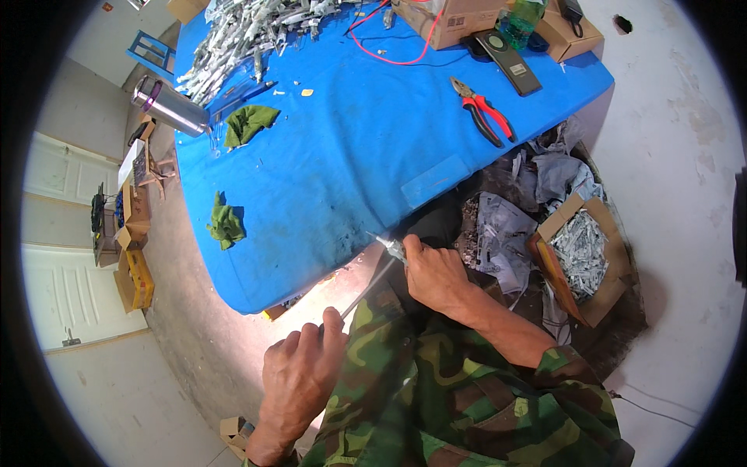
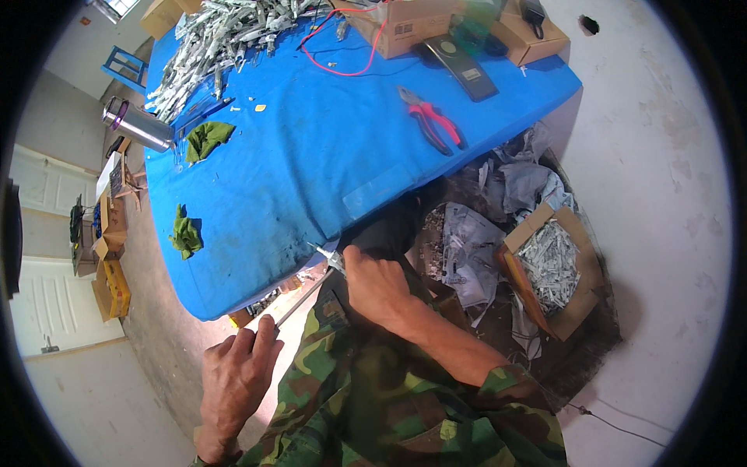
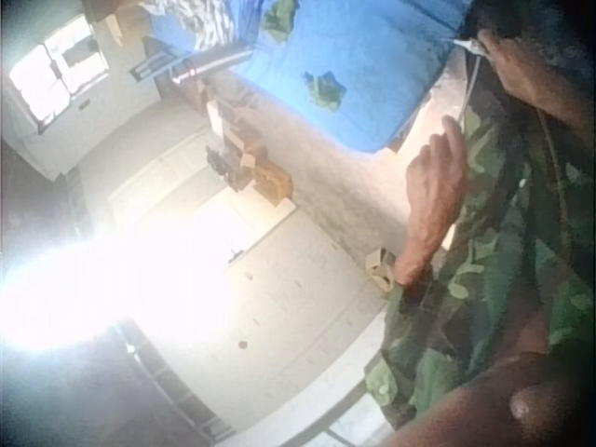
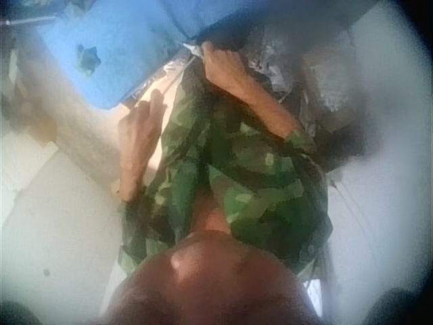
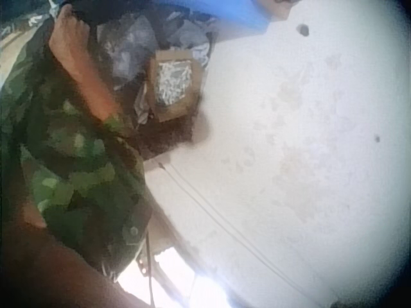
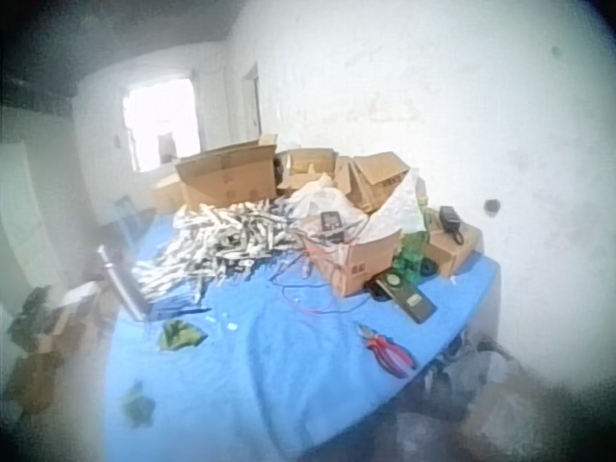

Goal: The person wipes a metal part with a cloth, inserts it into a white housing, tightens a screw using a screwdriver, and adjusts the assembly with pliers.

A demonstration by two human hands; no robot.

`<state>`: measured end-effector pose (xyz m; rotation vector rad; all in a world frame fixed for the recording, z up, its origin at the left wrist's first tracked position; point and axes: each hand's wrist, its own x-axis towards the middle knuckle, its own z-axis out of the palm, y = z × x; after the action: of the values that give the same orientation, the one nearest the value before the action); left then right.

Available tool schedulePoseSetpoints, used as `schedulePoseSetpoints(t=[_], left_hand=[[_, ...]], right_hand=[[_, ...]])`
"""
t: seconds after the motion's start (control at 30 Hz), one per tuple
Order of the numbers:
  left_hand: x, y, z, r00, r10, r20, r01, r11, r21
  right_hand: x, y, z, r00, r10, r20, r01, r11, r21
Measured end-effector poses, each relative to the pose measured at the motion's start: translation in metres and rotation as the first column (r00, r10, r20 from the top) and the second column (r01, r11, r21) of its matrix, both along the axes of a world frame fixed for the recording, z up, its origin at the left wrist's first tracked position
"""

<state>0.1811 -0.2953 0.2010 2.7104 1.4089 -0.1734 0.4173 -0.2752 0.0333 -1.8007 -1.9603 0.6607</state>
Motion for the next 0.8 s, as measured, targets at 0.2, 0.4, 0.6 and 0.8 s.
schedulePoseSetpoints(t=[0.2,0.4,0.6,0.8], left_hand=[[0.0,0.006,0.003,0.999,-0.044,-0.018,0.044,0.999,0.014],[-0.009,0.015,0.01,0.981,0.099,0.165,-0.09,0.994,-0.061],[-0.054,0.043,-0.038,0.772,0.46,0.439,-0.424,0.887,-0.184],[-0.056,0.098,-0.091,0.741,0.525,0.419,-0.543,0.835,-0.086]], right_hand=[[0.0,-0.002,-0.005,0.999,-0.029,-0.016,0.03,0.999,0.033],[0.004,0.003,-0.007,0.842,-0.246,-0.479,0.183,0.967,-0.176],[0.011,0.004,0.016,0.326,-0.344,-0.881,-0.157,0.899,-0.409],[0.001,-0.003,0.023,0.038,-0.441,-0.897,-0.315,0.846,-0.43]])
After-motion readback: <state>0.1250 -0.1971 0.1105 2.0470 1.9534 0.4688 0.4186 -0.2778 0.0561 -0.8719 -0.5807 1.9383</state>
